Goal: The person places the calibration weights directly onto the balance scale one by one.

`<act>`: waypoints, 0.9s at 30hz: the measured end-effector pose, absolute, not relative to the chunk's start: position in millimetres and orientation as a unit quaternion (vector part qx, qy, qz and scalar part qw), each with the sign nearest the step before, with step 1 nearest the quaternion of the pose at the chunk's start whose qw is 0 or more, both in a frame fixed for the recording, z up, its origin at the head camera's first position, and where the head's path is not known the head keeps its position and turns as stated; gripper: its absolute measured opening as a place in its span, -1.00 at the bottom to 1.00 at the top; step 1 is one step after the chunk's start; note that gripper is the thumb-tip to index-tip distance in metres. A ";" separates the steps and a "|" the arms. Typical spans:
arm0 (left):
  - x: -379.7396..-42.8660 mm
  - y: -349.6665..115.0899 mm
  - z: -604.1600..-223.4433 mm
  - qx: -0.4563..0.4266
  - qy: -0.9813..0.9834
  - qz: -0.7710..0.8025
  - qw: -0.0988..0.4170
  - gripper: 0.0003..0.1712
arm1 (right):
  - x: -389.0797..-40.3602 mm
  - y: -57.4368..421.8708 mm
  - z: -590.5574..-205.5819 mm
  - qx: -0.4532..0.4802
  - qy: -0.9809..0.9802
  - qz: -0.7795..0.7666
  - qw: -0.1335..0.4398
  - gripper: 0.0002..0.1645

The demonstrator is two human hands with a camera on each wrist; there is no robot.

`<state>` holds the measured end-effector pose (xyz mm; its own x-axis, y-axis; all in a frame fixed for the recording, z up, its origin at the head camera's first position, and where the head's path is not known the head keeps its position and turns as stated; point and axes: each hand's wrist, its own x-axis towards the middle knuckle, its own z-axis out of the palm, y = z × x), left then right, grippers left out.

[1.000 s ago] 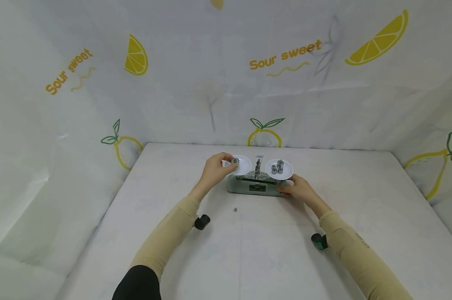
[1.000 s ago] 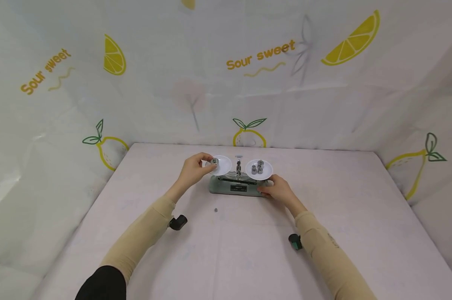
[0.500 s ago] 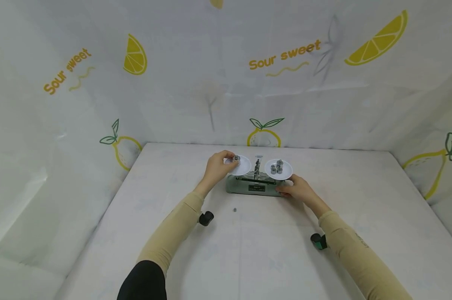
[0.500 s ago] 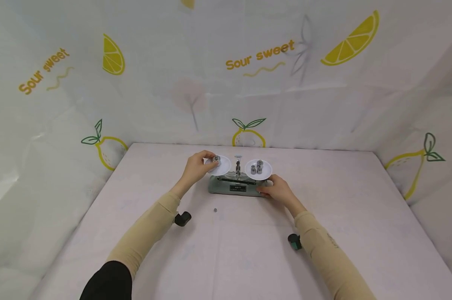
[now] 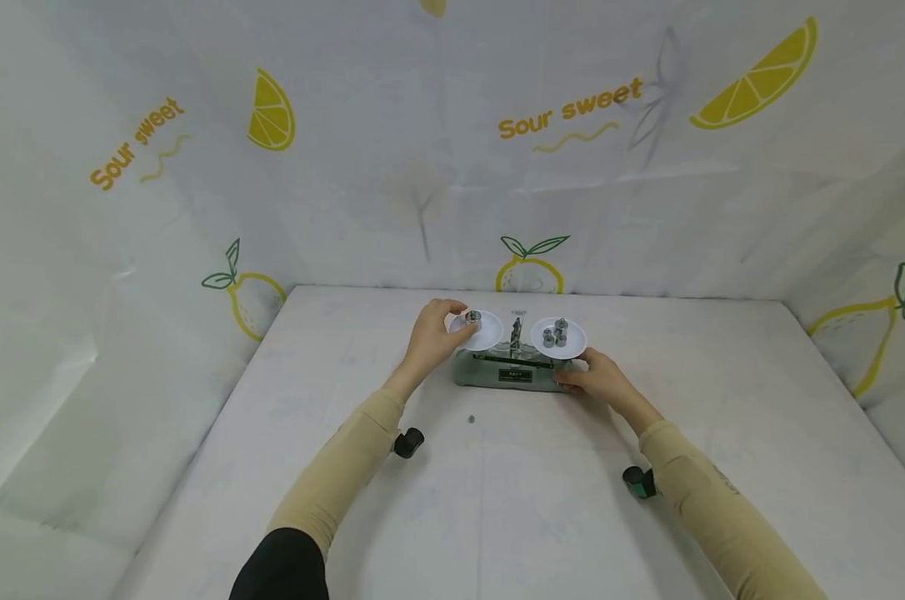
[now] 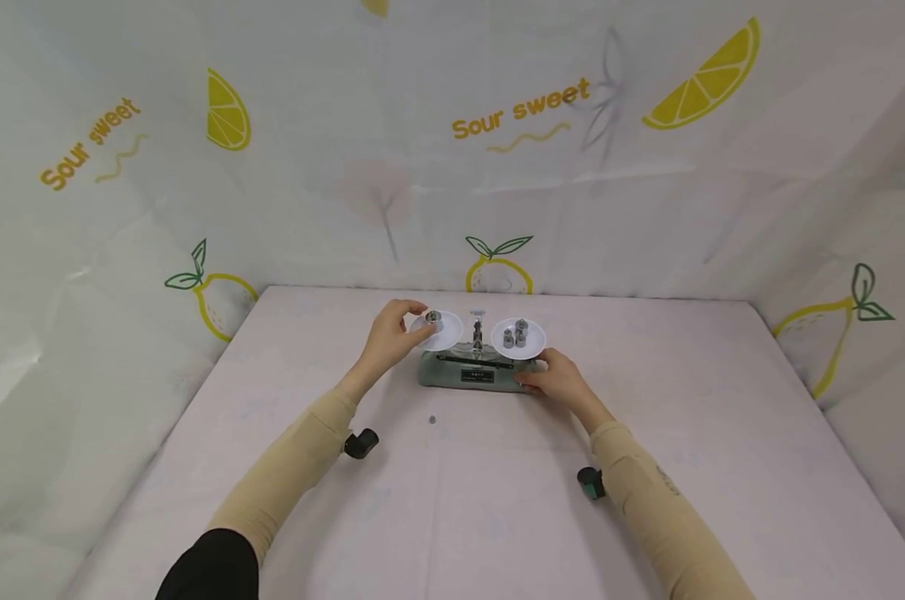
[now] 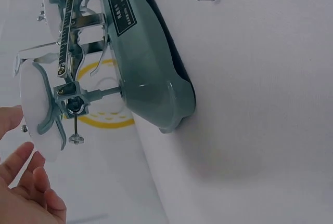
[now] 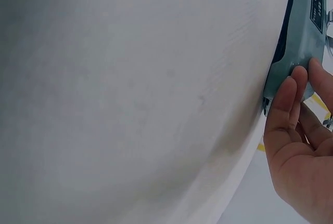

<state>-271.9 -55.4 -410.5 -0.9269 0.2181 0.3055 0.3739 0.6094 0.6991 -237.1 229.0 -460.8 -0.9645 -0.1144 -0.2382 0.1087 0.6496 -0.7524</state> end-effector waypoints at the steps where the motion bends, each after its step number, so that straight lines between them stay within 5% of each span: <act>1: -270.3 -56.4 -411.1 -0.168 -0.890 -0.412 0.100 -0.56 | -236.9 228.9 -460.8 -0.002 0.899 -0.418 0.133 -0.17; 15: -244.1 -75.5 -430.4 -0.148 -0.858 -0.476 0.126 -0.72 | -237.4 228.8 -460.7 0.000 0.902 -0.412 0.131 -0.21; 27: -225.1 -84.9 -458.1 -0.201 -0.865 -0.459 -0.004 -0.91 | -238.6 228.3 -460.7 0.000 0.901 -0.414 0.133 -0.18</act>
